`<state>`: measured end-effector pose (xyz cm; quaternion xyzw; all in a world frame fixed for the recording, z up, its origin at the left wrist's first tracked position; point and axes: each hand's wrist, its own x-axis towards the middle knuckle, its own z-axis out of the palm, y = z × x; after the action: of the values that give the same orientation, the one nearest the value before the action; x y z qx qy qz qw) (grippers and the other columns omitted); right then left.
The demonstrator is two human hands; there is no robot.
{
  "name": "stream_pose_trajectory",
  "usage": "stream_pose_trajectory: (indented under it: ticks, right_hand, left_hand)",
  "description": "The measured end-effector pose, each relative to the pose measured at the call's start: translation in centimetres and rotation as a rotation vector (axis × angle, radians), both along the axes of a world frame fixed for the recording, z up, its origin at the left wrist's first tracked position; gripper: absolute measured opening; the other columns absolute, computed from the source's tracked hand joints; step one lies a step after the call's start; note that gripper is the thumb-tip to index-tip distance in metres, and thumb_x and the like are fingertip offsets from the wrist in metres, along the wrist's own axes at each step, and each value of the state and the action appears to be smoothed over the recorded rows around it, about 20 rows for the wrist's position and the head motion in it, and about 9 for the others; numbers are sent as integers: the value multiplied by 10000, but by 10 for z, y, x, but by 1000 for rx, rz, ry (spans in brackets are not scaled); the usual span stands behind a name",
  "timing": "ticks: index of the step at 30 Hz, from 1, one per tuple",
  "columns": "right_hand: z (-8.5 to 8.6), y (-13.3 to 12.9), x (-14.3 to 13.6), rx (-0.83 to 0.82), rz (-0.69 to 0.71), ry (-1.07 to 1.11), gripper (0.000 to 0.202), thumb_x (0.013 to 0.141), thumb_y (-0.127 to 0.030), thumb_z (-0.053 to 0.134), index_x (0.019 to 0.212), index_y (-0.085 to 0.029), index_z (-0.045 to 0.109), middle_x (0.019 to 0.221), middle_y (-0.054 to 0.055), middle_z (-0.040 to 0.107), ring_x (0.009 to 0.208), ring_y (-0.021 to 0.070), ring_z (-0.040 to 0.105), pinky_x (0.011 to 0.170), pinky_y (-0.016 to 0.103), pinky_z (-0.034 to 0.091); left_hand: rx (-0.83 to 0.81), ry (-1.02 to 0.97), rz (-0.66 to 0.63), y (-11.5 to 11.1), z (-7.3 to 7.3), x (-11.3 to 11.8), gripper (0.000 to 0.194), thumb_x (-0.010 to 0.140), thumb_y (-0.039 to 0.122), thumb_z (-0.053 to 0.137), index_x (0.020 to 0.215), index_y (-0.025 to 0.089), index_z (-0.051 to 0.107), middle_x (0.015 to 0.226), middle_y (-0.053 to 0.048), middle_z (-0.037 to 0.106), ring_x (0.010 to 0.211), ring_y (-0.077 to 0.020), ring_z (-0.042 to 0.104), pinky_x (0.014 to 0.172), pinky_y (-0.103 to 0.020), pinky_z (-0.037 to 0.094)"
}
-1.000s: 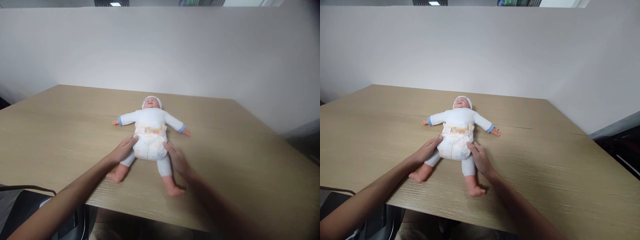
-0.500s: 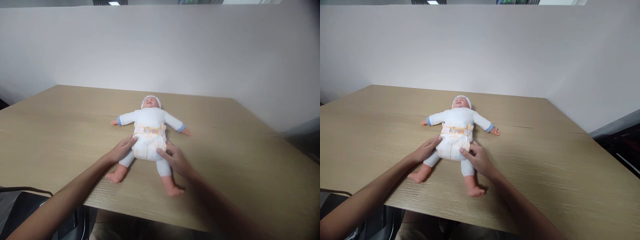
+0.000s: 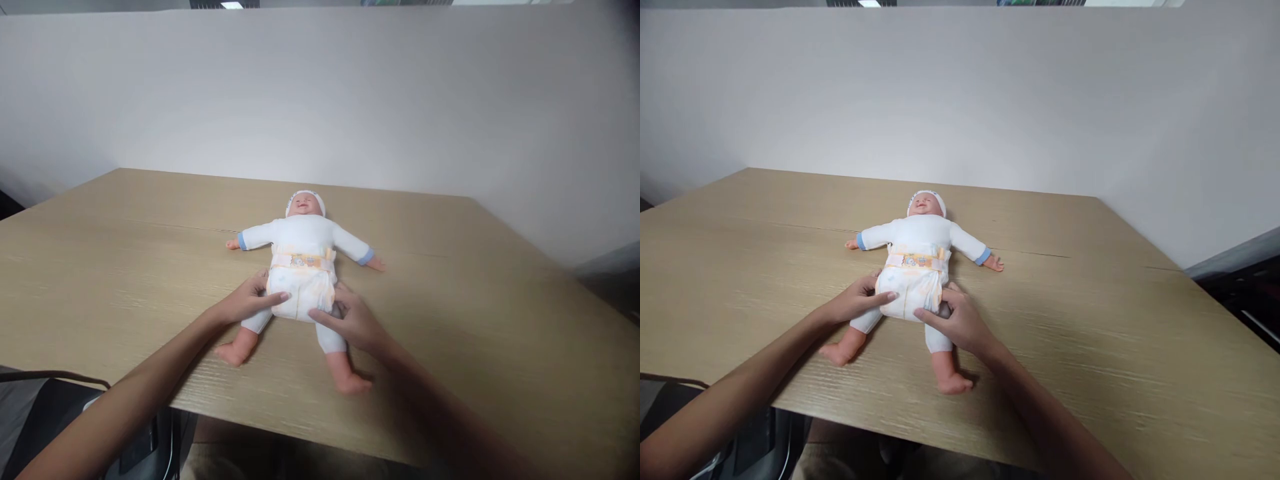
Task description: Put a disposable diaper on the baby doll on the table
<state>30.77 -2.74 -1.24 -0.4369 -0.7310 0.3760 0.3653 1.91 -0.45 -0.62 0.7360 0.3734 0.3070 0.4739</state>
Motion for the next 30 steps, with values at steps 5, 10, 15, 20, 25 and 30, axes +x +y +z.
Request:
stream_pose_trajectory:
  ticks: [5,10,15,20,25,30]
  right_hand:
    - [0,1,0,47,25,-57,270,864,-462,879,1045,-263,864,1137,83,784,1156,332,692,1021,467,552]
    - [-1,3,1,68,42,-78,238,877,-433,891,1047,-268,868,1156,82,787,1166,329,696,1019,463,561]
    - [-3,2,0,72,31,-60,232,871,-410,896,1036,-251,860,1156,82,788,1156,322,701,1016,456,566]
    - [-2,1,-1,89,37,-59,227,891,-416,876,1044,-250,850,1243,89,781,1238,335,672,1085,480,546]
    - [-2,2,-1,75,37,-65,232,901,-429,869,1058,-261,845,1242,91,780,1246,346,673,1110,509,545]
    - [-2,2,-2,63,17,-59,232,896,-441,871,1038,-260,841,1201,91,789,1198,340,687,1087,513,560]
  left_hand:
    - [0,16,-5,-1,0,0,375,1042,590,710,1069,244,852,1400,-83,687,1360,-317,585,1223,-474,434]
    - [45,127,27,-5,0,1,414,907,617,863,1101,252,839,1322,-91,660,1281,-317,592,1159,-472,475]
    - [111,201,32,-6,0,-1,454,854,642,902,1027,231,816,1253,-95,626,1227,-310,593,1112,-470,500]
    - [93,224,31,-7,0,-2,476,895,663,851,1068,223,801,1224,-99,604,1213,-313,589,1114,-482,503]
    - [82,208,19,-7,4,-1,475,908,664,833,960,193,790,1239,-107,609,1207,-320,602,1106,-470,505]
    - [83,202,18,-5,3,-2,471,904,654,844,1022,199,811,1330,-118,628,1254,-327,605,1161,-489,484]
